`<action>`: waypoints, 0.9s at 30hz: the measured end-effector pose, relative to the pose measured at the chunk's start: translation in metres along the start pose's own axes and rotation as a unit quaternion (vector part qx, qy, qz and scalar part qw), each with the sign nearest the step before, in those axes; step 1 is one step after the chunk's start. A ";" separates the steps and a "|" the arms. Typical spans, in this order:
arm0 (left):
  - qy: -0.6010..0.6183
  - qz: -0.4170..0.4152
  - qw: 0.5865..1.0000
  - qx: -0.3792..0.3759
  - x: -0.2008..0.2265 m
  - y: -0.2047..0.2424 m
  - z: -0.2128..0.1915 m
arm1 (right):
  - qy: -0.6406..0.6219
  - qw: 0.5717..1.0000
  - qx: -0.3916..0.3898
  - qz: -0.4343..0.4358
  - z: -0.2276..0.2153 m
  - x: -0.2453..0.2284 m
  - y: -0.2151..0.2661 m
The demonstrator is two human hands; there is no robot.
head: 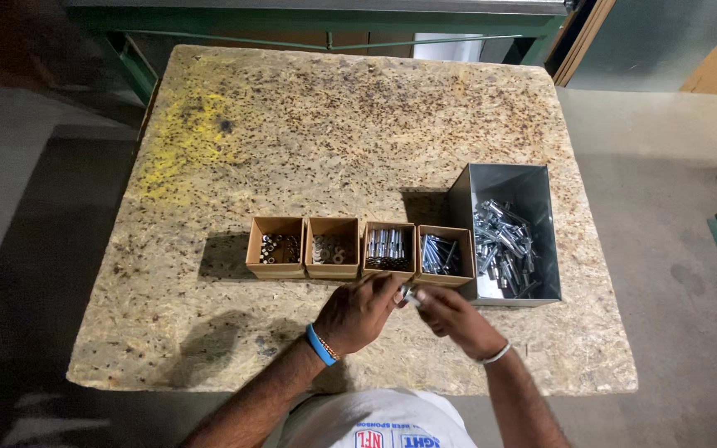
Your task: The person repeatedly picks metal fasteners from a metal bin, briefly handles them, and places them into one of four small cardboard boxes arranged on a workbench. The person continues this cycle throughout the clip.
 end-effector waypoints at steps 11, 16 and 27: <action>-0.064 -0.006 0.995 -0.075 -0.037 0.031 -0.024 | 0.039 0.989 -0.031 -0.140 0.076 0.010 -0.019; 0.006 -0.062 0.996 -0.070 -0.059 0.033 -0.035 | 0.026 0.985 -0.087 -0.149 0.112 -0.023 -0.008; 0.027 -0.202 0.975 -0.086 -0.073 0.023 -0.053 | 0.134 0.977 -0.026 -0.165 0.121 -0.034 -0.022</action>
Point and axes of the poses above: each hand's wrist, its own y-axis away from the middle knuckle, its own z-axis out of the palm, x = y × z, the point moved 4 cm from there along -y, towards the middle knuckle, and after that the axes turned 12 degrees about x, right-handed, at the moved point
